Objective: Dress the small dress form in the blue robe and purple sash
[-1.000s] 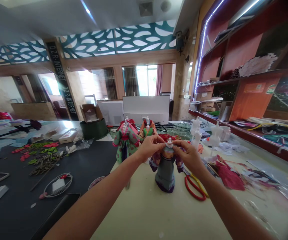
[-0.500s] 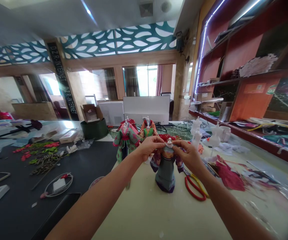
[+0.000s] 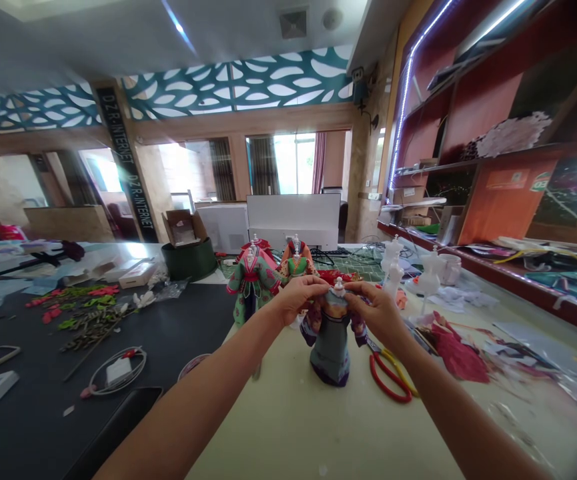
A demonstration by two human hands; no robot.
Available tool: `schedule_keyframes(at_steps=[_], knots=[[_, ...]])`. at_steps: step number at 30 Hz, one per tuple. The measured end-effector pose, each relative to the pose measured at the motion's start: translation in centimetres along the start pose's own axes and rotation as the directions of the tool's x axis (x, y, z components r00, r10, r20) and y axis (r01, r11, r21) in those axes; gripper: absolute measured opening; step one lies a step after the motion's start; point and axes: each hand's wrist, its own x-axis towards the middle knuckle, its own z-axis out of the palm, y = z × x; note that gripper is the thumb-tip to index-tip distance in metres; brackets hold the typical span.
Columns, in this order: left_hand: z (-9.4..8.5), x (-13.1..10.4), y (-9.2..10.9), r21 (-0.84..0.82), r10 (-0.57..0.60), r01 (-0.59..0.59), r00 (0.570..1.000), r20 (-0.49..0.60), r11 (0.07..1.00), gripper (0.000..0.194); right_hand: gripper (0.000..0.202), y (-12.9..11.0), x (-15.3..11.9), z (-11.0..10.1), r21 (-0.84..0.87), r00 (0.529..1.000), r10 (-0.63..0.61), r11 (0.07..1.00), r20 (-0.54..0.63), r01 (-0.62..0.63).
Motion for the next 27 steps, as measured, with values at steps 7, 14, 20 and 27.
schedule_keyframes(at_steps=[7,14,20,27], knots=[[0.27,0.10,-0.14,0.007,0.019,-0.019,1.000,-0.019,1.000,0.032,0.029,0.21,0.13,0.02,0.013,1.000,-0.013,1.000,0.019,0.013],[0.28,0.16,-0.17,0.003,0.033,-0.032,0.999,-0.027,0.999,0.030,0.029,0.47,0.38,0.19,0.079,1.000,-0.008,0.997,0.010,0.007],[0.43,0.27,-0.49,-0.021,0.021,-0.022,0.999,-0.039,1.000,0.032,0.033,0.51,0.23,0.38,0.148,0.999,0.040,0.988,0.014,-0.041],[0.73,0.00,-0.52,-0.044,0.012,-0.014,0.999,-0.044,0.999,0.033,0.034,0.39,-0.12,0.34,0.141,0.999,0.045,0.989,0.031,-0.049]])
